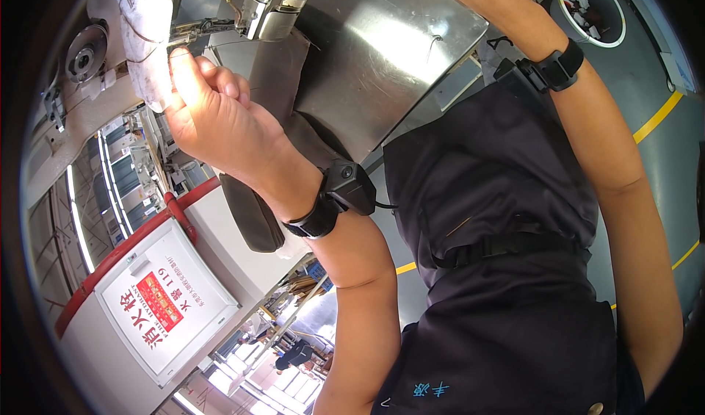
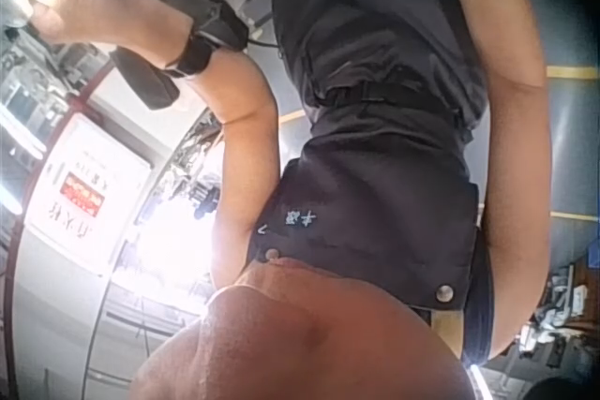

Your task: Sewing pieces of leather using an industrial sewing machine.

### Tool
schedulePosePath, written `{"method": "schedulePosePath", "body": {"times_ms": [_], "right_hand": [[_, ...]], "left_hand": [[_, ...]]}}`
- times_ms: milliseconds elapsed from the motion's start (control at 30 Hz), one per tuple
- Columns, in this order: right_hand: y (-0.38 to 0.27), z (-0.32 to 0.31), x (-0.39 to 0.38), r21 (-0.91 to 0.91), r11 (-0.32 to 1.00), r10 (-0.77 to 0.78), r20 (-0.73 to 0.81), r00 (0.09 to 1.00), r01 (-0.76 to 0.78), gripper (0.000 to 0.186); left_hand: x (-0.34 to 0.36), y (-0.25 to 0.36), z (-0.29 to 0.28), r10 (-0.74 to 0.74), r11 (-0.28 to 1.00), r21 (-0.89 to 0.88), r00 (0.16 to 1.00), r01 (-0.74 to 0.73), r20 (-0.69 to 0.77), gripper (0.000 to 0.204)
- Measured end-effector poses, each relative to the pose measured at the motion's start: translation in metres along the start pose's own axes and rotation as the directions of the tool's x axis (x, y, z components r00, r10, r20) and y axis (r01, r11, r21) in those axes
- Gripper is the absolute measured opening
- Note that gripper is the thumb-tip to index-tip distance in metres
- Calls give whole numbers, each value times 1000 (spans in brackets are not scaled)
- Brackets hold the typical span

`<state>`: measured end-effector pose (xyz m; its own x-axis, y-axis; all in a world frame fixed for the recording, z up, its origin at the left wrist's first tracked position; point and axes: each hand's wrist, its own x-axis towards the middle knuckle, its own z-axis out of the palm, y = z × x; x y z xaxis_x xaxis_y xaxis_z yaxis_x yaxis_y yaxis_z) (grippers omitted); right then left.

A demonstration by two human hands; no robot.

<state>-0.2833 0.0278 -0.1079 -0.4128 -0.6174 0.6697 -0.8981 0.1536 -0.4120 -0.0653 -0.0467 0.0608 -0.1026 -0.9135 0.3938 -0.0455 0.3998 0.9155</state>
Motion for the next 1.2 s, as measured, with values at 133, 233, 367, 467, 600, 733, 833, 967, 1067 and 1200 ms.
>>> {"method": "schedulePosePath", "body": {"times_ms": [133,233,367,467,600,733,833,967,1067,1200], "right_hand": [[0,-1,0,12,1000,8,11,1000,-9,24],[-1,-1,0,1,1000,6,6,1000,-6,24],[0,0,0,6,1000,0,1,1000,0,24],[1,-1,0,24,1000,-7,-10,1000,7,23],[0,0,0,10,1000,-13,-6,1000,13,23],[1,-1,0,6,1000,-17,11,1000,17,23],[1,-1,0,2,1000,-28,1,1000,28,23],[1,-1,0,3,1000,-20,7,1000,20,23],[2,-1,0,20,1000,-20,-1,1000,20,23],[2,0,0,24,1000,-19,4,1000,18,23]], "left_hand": [[0,-3,0,26,1000,-2,1000,-26,18,22],[0,-5,-2,46,999,11,999,-46,5,22],[-1,-5,-2,65,997,39,998,-65,-5,21],[-2,-4,-1,60,998,19,998,-60,-24,21],[-2,-4,-1,61,998,22,998,-61,-12,21],[-1,-5,-1,55,998,21,998,-56,7,24],[-1,-4,-2,47,999,24,999,-48,20,26],[-1,-3,-3,49,998,25,998,-49,28,26],[-1,-3,-2,36,998,47,999,-36,14,25],[-1,-2,-2,16,999,43,1000,-16,2,23]]}}
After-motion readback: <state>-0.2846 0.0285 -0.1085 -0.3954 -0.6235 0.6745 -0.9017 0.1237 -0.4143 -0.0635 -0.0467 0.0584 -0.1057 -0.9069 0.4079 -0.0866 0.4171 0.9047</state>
